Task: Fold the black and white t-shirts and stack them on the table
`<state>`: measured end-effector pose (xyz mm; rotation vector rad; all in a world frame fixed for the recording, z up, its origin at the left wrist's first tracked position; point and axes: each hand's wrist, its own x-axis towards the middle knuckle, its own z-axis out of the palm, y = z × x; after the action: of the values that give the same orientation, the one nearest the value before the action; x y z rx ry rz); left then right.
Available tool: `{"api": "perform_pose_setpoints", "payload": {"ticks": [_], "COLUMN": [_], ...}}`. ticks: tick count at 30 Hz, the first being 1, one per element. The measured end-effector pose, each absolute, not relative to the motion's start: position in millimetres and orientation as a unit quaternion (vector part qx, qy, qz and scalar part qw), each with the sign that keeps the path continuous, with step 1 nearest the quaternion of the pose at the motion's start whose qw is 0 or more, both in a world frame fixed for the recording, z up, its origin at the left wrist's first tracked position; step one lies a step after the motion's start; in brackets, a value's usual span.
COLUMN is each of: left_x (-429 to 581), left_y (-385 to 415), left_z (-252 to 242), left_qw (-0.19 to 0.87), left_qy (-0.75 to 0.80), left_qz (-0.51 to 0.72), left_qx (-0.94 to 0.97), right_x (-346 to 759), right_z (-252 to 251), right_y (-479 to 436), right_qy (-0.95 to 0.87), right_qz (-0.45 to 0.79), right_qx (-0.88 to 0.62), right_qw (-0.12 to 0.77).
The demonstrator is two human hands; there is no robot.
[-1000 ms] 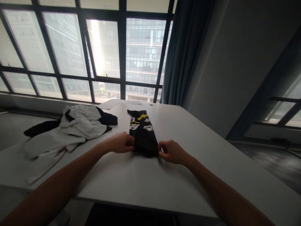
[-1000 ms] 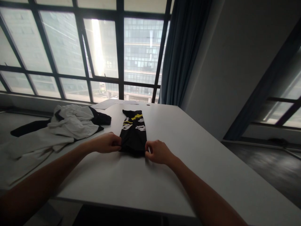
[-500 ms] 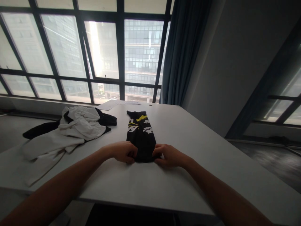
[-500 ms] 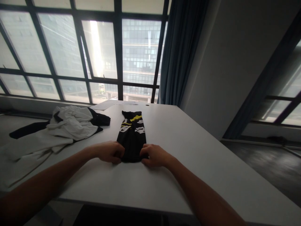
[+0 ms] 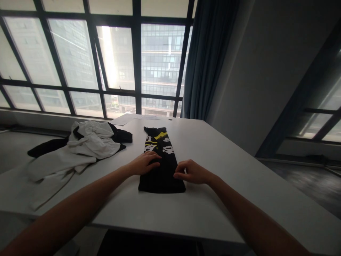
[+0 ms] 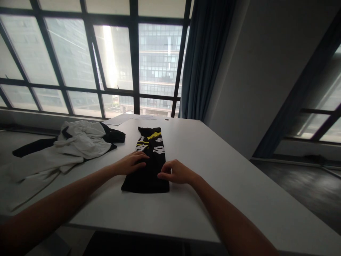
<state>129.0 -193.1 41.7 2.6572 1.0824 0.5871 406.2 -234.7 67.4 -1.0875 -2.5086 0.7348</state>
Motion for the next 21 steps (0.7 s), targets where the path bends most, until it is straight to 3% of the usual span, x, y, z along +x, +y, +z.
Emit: {"api": "perform_pose_setpoints", "payload": {"ticks": [2, 7, 14, 21], "left_x": [135, 140, 148, 141], "left_y": [-189, -189, -224, -227], "left_z": [28, 20, 40, 78], "left_qw": [0.077, 0.133, 0.172, 0.219], "left_qy": [0.369, 0.369, 0.371, 0.306], "left_qz": [0.164, 0.022, -0.041, -0.052], "left_qx": [0.911, 0.920, 0.912, 0.925], "right_x": [408, 414, 416, 397], "right_z": [65, 59, 48, 43], "right_y": [-229, -219, -211, -189], "right_qy": [-0.869, -0.856, -0.854, -0.874], "right_qz": [0.214, 0.170, 0.126, 0.070], "right_qx": [-0.402, -0.439, -0.448, -0.454], "right_qw": [0.191, 0.214, 0.231, 0.158]}}
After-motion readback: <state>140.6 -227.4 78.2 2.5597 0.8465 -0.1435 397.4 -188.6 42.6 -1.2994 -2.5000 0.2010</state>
